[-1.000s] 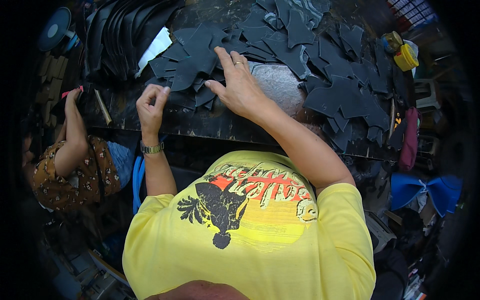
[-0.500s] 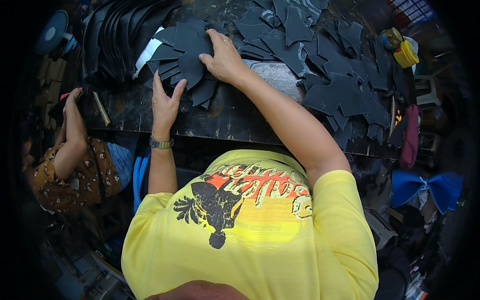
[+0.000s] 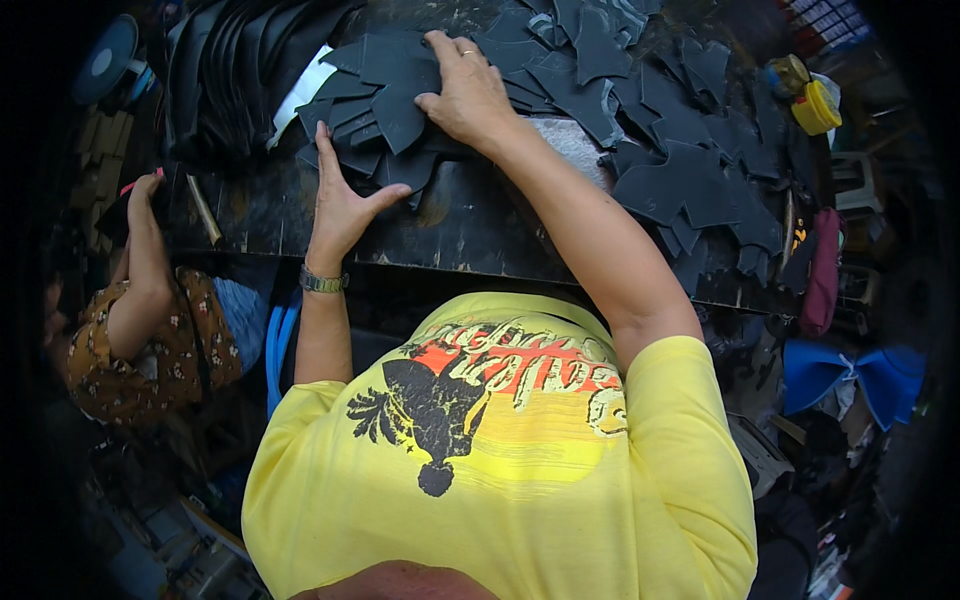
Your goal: The person sorts and stacks pre-cut black and green leather pieces on a workbench. They repeatedly pick up pieces, separate them by color, and arrange them into neat piles.
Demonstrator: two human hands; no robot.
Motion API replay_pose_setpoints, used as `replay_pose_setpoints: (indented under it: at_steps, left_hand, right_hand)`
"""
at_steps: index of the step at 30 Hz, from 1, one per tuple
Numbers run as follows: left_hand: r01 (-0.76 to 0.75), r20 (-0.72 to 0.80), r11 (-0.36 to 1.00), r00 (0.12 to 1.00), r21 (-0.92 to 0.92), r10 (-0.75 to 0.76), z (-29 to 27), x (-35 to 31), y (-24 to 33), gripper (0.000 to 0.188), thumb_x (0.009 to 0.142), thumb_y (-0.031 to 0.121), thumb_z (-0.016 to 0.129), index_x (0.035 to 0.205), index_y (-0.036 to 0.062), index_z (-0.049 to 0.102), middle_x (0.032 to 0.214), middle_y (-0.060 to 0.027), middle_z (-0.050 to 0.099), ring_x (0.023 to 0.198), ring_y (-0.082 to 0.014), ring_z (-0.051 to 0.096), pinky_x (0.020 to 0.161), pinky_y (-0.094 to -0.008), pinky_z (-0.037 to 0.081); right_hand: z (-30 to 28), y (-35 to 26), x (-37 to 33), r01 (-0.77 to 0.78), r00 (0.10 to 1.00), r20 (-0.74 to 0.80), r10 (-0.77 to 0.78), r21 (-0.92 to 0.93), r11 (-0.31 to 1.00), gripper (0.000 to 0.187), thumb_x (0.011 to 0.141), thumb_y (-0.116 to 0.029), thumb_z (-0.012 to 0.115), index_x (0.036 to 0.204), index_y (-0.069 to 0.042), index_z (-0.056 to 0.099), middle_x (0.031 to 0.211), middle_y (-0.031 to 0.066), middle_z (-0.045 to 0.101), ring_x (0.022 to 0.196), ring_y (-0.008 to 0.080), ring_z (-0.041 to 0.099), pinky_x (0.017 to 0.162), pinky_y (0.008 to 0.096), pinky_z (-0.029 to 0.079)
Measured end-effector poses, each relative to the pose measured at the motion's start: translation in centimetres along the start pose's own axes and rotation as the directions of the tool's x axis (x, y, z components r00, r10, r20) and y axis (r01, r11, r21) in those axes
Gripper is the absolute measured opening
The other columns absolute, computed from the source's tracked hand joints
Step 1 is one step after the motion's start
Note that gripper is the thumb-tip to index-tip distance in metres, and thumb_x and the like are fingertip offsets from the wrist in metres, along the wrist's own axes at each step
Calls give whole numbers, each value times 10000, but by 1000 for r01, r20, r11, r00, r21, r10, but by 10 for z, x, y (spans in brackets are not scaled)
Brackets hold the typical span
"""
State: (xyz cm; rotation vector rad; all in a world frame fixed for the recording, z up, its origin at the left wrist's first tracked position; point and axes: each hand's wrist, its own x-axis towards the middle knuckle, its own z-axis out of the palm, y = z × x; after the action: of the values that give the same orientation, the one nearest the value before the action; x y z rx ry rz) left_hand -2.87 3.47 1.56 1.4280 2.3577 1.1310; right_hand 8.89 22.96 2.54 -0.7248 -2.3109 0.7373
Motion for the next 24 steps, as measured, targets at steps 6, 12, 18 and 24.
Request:
replay_pose_setpoints:
  at_steps: [6, 12, 18, 24]
  left_hand:
    - [-78, 109, 978, 992, 195, 57, 4, -12, -1, 1458, 539, 541, 902, 1545, 1, -5, 1584, -288, 138, 1479, -442, 126, 1160, -595, 158]
    - [-52, 100, 963, 995, 264, 27, 16, -10, -1, 1423, 575, 562, 876, 1538, -20, 5, 1588, -277, 134, 1479, -456, 90, 1150, -620, 150]
    - [-31, 83, 946, 997, 321, 5, 25, 6, -5, 1321, 655, 623, 807, 1530, -41, 73, 1582, -298, 127, 1480, -457, 74, 1156, -607, 142]
    - [-21, 109, 951, 994, 308, -13, 28, 17, -5, 1294, 672, 609, 808, 1545, 0, 72, 1593, -292, 103, 1484, -455, 52, 1155, -625, 117]
  right_hand:
    - [-51, -23, -44, -55, 952, 301, 51, 6, 998, 868, 731, -41, 759, 1482, -147, 337, 1362, 236, 488, 1231, 404, 524, 1011, 415, 455]
    - [-21, -26, -65, 138, 965, 241, -99, -152, 979, 826, 751, 97, 625, 1483, -131, 317, 1347, 254, 474, 1195, 424, 524, 976, 453, 481]
    - [1, -12, -48, 255, 965, 95, -244, -131, 958, 616, 819, 25, 590, 1394, -72, 391, 1176, 245, 564, 1126, 419, 559, 884, 462, 520]
    - [6, -14, -25, 157, 980, 135, -143, -96, 983, 672, 802, 60, 580, 1424, -97, 380, 1236, 241, 563, 1123, 417, 573, 904, 456, 512]
